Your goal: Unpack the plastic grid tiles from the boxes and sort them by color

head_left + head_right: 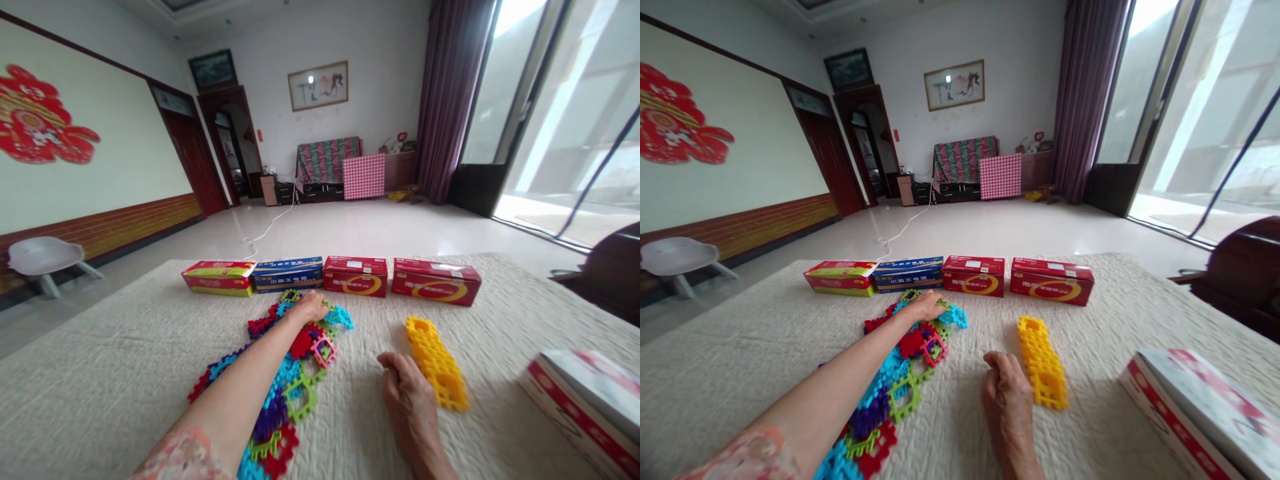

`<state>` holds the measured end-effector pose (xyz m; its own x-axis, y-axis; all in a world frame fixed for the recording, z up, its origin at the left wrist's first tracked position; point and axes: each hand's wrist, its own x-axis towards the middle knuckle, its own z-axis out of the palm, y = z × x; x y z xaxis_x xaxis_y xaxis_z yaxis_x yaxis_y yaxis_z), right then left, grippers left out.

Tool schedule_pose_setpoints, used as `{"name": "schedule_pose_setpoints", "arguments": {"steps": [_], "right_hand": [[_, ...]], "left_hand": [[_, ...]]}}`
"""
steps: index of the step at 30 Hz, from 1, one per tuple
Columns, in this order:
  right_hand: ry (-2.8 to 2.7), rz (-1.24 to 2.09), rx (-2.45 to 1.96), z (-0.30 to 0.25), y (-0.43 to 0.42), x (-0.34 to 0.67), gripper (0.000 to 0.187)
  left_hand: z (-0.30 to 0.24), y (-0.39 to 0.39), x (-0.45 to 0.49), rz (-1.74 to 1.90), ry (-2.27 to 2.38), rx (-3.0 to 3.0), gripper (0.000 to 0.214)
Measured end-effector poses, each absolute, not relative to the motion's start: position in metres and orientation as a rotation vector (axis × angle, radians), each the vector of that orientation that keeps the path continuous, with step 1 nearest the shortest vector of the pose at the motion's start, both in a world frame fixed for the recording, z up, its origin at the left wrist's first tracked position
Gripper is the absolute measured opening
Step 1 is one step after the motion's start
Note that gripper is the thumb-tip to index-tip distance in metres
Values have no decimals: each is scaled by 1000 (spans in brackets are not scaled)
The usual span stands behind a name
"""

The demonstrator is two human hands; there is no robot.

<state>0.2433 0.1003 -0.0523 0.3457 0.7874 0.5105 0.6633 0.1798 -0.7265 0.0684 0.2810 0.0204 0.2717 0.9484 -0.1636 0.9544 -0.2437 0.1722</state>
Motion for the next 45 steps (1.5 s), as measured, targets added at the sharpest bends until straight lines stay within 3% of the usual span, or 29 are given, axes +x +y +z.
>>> {"name": "schedule_pose_setpoints", "arguments": {"steps": [9,18,24,34,45], "right_hand": [[-1374,161,-1536,-56,101,243,26],[-1345,137,-1522,-55,101,243,26],[-1339,119,-1498,-57,101,243,24],[-1264,-91,-1347,-50,101,239,21],[-1602,70,-1400,-55,99,234,32]], "left_hand": [[35,271,58,81,1693,2253,31],[50,268,68,479,1765,2269,35],[49,263,65,406,1696,2278,21],[47,247,95,363,1453,2337,32],[16,231,87,253,1404,2473,46]]}}
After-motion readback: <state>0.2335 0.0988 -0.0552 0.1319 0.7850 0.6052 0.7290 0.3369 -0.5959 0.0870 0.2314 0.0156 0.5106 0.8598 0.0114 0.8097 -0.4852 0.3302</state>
